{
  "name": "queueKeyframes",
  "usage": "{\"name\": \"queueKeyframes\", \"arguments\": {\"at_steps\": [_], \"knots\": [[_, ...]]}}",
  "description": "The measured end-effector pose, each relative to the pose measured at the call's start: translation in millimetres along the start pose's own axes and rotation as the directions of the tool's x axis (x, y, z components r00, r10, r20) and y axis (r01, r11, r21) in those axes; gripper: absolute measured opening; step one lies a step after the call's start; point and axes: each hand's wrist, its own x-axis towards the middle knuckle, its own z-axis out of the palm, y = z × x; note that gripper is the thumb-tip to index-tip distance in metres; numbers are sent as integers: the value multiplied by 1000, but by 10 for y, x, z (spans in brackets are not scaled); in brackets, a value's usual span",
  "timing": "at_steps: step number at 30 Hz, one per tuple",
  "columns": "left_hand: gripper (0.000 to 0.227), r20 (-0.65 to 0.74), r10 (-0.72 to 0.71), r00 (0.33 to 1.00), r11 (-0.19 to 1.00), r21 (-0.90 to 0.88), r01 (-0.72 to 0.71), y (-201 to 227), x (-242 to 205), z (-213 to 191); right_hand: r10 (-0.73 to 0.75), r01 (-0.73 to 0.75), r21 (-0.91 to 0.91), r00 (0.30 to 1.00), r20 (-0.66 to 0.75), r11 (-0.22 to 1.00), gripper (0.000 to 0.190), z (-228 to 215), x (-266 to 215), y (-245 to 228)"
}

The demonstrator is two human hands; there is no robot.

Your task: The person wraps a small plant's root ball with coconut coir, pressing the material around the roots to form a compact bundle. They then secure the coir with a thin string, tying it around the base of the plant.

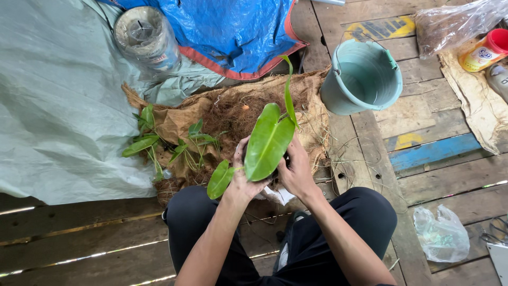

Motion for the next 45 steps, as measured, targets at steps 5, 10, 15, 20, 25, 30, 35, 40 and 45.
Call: {"name": "queueKeyframes", "arguments": {"at_steps": [5,10,15,20,25,30,35,40,45], "knots": [[50,33,56,998,998,-2,-56,7,-39,50,263,-265,-34,919,293,964,67,-26,70,-161],[45,82,84,993,994,-70,-79,-78,48,124,-56,65,-126,995,78,990,92,-16,132,-308],[41,-38,111,993,990,-78,-114,-119,123,39,-37,34,-173,999,-13,984,81,76,129,-257],[46,-77,76,994,996,-46,-79,-112,178,-19,50,-60,-158,997,-65,986,69,204,85,-107],[52,-32,61,998,997,55,-59,-91,162,-46,24,-33,-60,991,-132,998,53,207,86,-89],[52,-18,89,996,985,150,-85,-84,191,-55,82,-84,-12,991,-107,996,66,59,140,-255],[56,-25,-67,997,997,24,67,53,139,8,-29,26,166,999,16,986,112,-323,292,-345],[71,122,-145,982,989,57,139,79,-20,342,33,-69,161,975,219,985,97,-403,367,-208],[76,-193,-103,976,951,267,153,153,-147,718,324,-353,462,935,142,814,81,-364,345,39]]}}
